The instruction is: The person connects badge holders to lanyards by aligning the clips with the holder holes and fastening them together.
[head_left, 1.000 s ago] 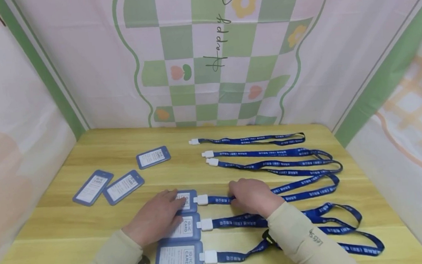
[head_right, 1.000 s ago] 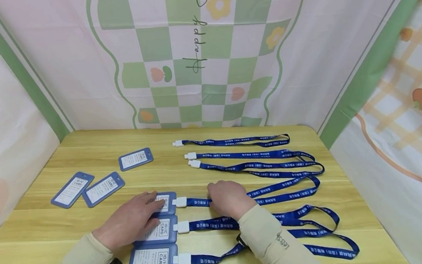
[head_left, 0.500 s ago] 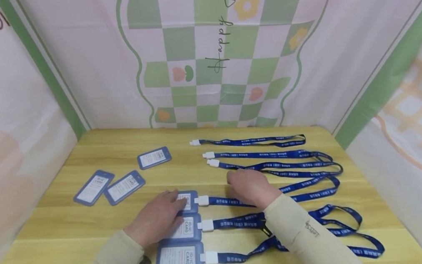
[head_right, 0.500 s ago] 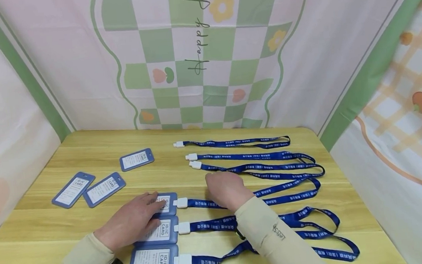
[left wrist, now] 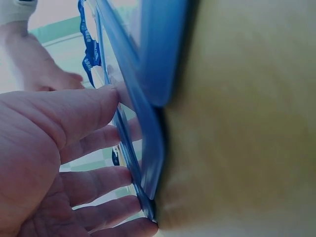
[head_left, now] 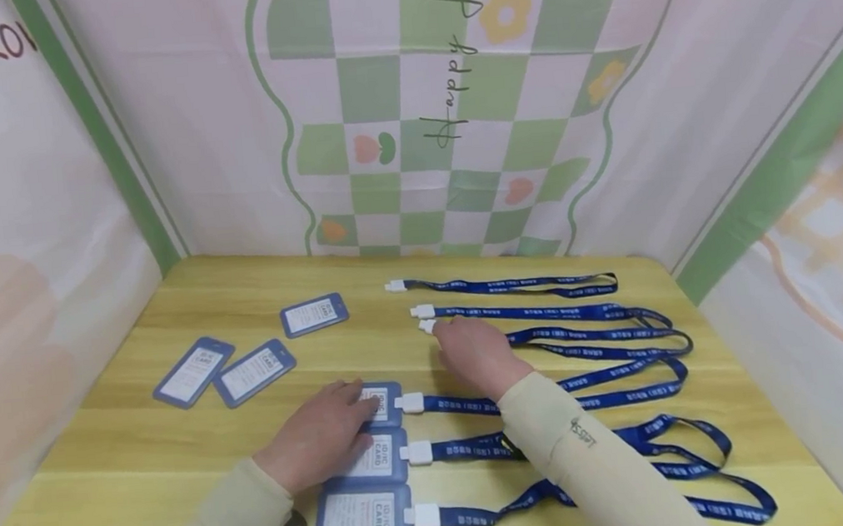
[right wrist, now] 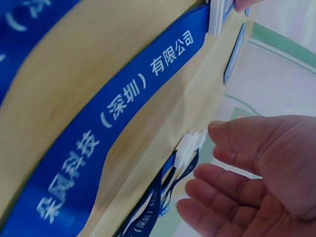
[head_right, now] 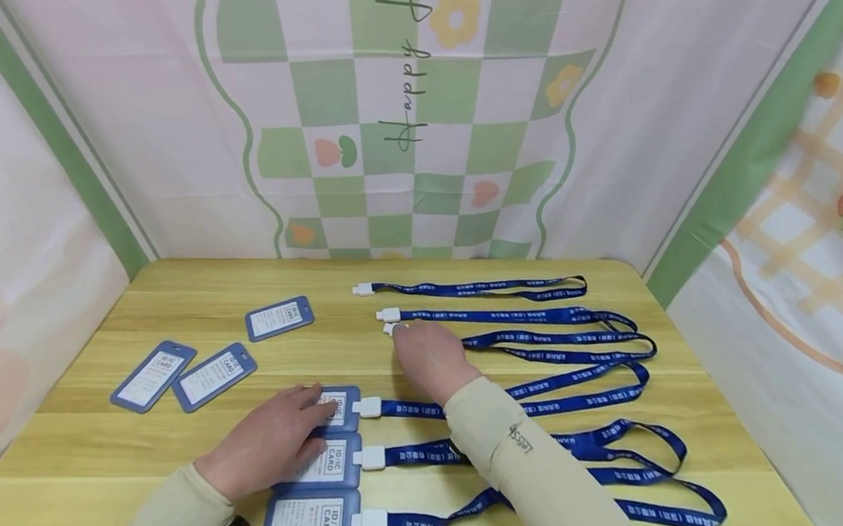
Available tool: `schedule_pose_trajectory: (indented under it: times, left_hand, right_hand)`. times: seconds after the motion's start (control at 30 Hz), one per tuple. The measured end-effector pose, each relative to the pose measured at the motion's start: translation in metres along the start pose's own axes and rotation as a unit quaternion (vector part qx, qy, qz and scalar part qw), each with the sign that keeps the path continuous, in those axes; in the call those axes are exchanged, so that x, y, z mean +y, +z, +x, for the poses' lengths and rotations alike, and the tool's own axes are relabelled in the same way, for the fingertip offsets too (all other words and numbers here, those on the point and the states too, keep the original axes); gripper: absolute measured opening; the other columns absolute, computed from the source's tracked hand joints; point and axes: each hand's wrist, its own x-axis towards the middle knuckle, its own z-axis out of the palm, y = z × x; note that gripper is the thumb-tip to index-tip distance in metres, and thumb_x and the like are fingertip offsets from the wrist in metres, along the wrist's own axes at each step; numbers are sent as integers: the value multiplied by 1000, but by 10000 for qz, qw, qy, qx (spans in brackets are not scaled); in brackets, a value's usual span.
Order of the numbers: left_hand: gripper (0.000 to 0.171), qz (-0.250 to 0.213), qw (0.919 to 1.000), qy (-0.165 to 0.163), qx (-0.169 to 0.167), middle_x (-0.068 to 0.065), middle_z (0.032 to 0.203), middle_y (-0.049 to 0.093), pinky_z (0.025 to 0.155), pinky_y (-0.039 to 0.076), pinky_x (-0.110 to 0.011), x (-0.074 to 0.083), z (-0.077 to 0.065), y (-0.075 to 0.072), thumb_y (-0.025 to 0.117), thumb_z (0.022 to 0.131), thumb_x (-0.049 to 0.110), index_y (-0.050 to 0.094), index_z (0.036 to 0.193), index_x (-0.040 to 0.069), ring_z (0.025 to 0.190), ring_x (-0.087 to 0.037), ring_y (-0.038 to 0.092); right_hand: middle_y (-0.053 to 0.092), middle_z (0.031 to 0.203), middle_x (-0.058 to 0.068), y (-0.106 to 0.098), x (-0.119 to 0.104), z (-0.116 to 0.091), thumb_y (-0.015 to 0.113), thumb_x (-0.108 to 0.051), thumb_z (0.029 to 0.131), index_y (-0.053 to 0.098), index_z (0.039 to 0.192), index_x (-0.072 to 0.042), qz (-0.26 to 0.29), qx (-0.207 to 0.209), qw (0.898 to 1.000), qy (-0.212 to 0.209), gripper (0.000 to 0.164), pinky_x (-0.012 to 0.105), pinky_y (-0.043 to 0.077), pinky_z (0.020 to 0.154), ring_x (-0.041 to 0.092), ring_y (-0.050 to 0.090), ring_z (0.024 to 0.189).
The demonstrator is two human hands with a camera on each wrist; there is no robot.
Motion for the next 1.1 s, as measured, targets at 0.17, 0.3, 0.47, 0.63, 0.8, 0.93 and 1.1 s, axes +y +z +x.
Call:
schedule_pose_trajectory:
  times: [0.17, 0.3, 0.47, 0.63, 0.8, 0.93, 1.1]
  left_hand:
    - [49, -18, 10000, 2, -31, -22, 156, 50, 121, 40, -58, 1, 0, -1, 70, 99, 32, 63, 143, 12, 144, -42, 48]
    - [48, -18, 10000, -21, -31, -22, 156, 51, 120, 41, -58, 2, 0, -2, 71, 99, 32, 64, 142, 12, 144, -42, 48]
    - [49, -32, 9999, -73, -64, -21, 156, 50, 120, 41, -58, 3, 0, -3, 71, 99, 32, 63, 143, 13, 144, -41, 48]
    - [49, -32, 9999, -90, -90, -21, 157, 50, 121, 41, -58, 3, 1, -3, 71, 99, 32, 63, 143, 13, 145, -41, 48]
    - [49, -9, 9999, -52, -119, -21, 157, 49, 121, 40, -58, 2, 1, -3, 70, 99, 33, 62, 144, 13, 145, -41, 47]
    - [50, -10, 10000, -25, -92, -21, 157, 49, 120, 40, -59, 1, 1, -2, 70, 99, 33, 62, 144, 14, 145, -41, 47]
    - [50, 10, 10000, 10, -60, -21, 157, 50, 120, 41, -59, 0, 1, -1, 70, 99, 34, 62, 144, 13, 145, -42, 47]
  right_hand:
    - [72, 114, 13, 3, -2, 9, 58, -18, 106, 67, 130, -8, 15, 150, 9999, -23, 28, 43, 63, 87, 28, 69, 103]
    - [72, 107, 12, 5, -3, 16, 58, -18, 107, 66, 128, -7, 21, 317, 9995, -19, 26, 41, 64, 83, 27, 70, 97]
    - [72, 103, 11, 10, -1, 28, 57, -17, 107, 67, 122, -6, 74, 411, 9991, 91, 21, 40, 64, 79, 25, 69, 90]
    - [72, 99, 11, 15, 1, 37, 56, -15, 106, 68, 114, -5, 83, 300, 9992, 247, 17, 41, 64, 76, 26, 69, 88]
    - [73, 105, 12, 17, 3, 39, 56, -11, 105, 69, 114, -5, 41, 191, 9993, 312, 16, 43, 64, 81, 28, 70, 93]
    - [74, 108, 13, 19, 3, 39, 55, -10, 106, 70, 117, -5, -33, 169, 9993, 320, 19, 43, 64, 84, 28, 71, 96]
    - [74, 106, 12, 20, 1, 39, 58, -10, 105, 71, 118, -7, -166, 120, 9994, 291, 19, 42, 64, 82, 26, 71, 93]
